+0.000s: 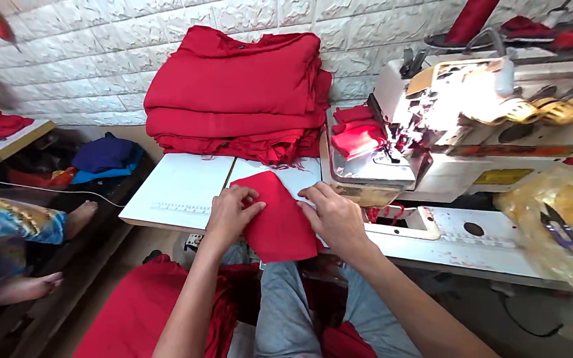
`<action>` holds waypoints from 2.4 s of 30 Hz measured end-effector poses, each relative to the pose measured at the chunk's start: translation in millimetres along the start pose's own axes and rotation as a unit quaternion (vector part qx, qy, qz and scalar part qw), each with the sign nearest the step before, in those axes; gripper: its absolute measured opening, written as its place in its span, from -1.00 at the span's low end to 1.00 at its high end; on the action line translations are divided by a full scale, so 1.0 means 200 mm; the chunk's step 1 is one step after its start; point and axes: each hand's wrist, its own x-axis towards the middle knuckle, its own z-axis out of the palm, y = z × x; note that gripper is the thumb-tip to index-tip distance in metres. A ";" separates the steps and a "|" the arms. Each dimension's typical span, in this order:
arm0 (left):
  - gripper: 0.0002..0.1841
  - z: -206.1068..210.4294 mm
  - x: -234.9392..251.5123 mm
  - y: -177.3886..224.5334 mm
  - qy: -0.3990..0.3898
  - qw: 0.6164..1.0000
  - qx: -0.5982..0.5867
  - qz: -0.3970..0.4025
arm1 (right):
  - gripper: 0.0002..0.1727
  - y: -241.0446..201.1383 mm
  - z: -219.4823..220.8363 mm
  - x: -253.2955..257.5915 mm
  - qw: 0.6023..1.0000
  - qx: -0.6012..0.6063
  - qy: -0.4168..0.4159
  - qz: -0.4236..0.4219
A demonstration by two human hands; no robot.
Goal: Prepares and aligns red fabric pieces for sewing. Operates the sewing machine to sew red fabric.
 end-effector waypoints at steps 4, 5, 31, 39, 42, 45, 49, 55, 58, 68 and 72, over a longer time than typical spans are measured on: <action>-0.77 0.01 0.02 0.00 -0.023 1.000 0.005 -0.013 | -0.83 -0.03 0.03 0.02 0.999 0.022 0.008 -0.026; -0.82 0.01 0.01 0.00 -0.019 1.000 -0.006 -0.008 | -0.83 -0.04 0.04 0.04 0.999 0.038 -0.005 -0.032; -0.67 0.02 -0.06 0.10 -0.032 0.987 -0.156 -0.020 | -0.60 -0.02 -0.01 0.20 0.897 0.395 -0.174 0.090; -0.83 0.03 -0.08 0.16 0.024 0.946 -0.323 0.005 | -0.65 -0.02 -0.05 0.17 0.900 0.407 -0.144 0.065; -0.90 0.02 -0.08 0.18 0.042 0.937 -0.346 0.006 | -0.73 -0.03 -0.07 0.16 0.889 0.408 -0.185 0.093; -0.87 0.01 -0.09 0.21 0.042 0.926 -0.376 0.000 | -0.82 -0.04 -0.07 0.15 0.876 0.434 -0.190 0.091; -0.90 -0.01 -0.10 0.22 0.052 0.931 -0.362 -0.004 | -0.82 -0.05 -0.05 0.13 0.861 0.470 -0.183 0.067; -0.89 -0.01 -0.11 0.21 0.083 0.953 -0.290 0.026 | -0.82 -0.06 -0.04 0.10 0.861 0.480 -0.157 0.060; -0.84 -0.03 -0.12 0.22 0.085 0.961 -0.254 0.067 | -0.83 -0.08 -0.03 0.09 0.864 0.482 -0.135 0.050; -0.77 -0.13 -0.14 0.31 0.072 0.965 -0.225 0.114 | -0.89 -0.18 0.01 0.06 0.817 0.574 -0.021 0.049; -0.79 -0.18 -0.15 0.33 0.054 0.965 -0.220 0.131 | -0.85 -0.17 0.00 0.05 0.801 0.597 -0.025 0.045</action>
